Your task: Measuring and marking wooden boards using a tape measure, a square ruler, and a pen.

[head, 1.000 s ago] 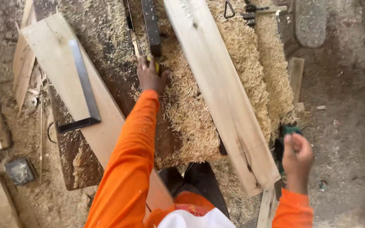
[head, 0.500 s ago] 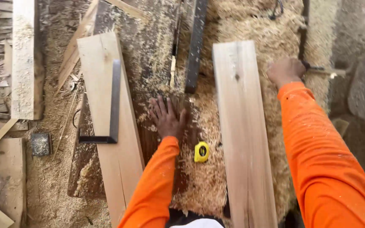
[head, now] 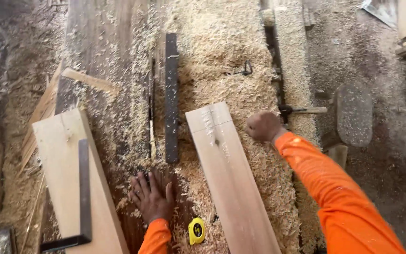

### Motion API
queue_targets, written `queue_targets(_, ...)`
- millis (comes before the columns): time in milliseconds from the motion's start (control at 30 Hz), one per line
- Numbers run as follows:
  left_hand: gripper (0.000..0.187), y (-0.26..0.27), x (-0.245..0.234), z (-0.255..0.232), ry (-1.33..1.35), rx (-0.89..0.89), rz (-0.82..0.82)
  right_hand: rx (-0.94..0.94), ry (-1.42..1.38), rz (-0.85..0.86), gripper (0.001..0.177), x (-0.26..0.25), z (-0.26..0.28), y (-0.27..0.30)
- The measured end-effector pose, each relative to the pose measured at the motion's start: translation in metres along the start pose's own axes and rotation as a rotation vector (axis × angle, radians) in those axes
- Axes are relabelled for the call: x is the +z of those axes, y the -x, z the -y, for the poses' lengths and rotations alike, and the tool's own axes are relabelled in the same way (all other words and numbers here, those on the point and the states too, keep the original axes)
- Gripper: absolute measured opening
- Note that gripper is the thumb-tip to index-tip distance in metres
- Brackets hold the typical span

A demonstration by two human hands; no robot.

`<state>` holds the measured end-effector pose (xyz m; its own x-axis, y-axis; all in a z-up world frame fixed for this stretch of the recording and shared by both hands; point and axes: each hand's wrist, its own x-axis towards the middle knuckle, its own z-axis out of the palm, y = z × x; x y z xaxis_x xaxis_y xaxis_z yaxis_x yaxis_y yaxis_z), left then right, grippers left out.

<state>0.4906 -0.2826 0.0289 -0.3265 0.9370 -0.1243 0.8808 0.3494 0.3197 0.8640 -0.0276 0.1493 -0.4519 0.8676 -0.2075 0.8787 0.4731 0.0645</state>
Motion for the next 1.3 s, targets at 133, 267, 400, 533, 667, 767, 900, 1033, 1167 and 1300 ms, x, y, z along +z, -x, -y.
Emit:
queue_targets(133, 0.079, -0.004, -0.012, -0.011, -0.147, -0.025, 0.107, 0.204, -0.098, -0.402, 0.031, 0.005, 0.035, 0.014)
queue_targets(267, 0.078, -0.003, -0.023, -0.015, -0.230, -0.063, 0.165, 0.891, -0.957, -0.799, 0.042, 0.013, 0.079, 0.011)
queue_targets(400, 0.080, -0.004, -0.023, -0.014, -0.277, -0.077, 0.216, 0.962, -1.145, -0.739, 0.050, 0.071, 0.049, 0.006)
queue_targets(533, 0.080, -0.002, -0.021, -0.010, -0.267, -0.075, 0.238, 0.628, -1.024, -0.436, 0.054, 0.034, 0.010, 0.034)
queue_targets(667, 0.080, -0.001, -0.018, -0.009, -0.133, -0.053, 0.184, 0.154, -0.147, 0.376, 0.032, -0.033, 0.012, 0.001)
queue_targets(767, 0.081, -0.005, -0.022, -0.012, -0.109, -0.097, 0.218, 0.314, -0.108, 0.327, 0.040, -0.095, 0.023, -0.059)
queue_targets(900, 0.081, -0.002, -0.008, -0.002, 0.091, 0.016, -0.041, 0.568, -0.124, -0.508, 0.047, -0.043, -0.020, -0.131)
queue_targets(1033, 0.080, -0.003, 0.000, -0.002, 0.095, -0.007, -0.026, 0.672, 0.279, -0.283, 0.064, -0.009, -0.056, -0.193)
queue_targets(1167, 0.080, -0.004, 0.000, 0.004, 0.102, 0.048, -0.100, 0.748, 0.076, -0.077, 0.037, 0.035, -0.085, -0.212)
queue_targets(1300, 0.082, -0.003, -0.011, 0.001, 0.110, 0.104, -0.087, 0.565, 0.025, 0.076, 0.044, 0.046, -0.104, -0.188)
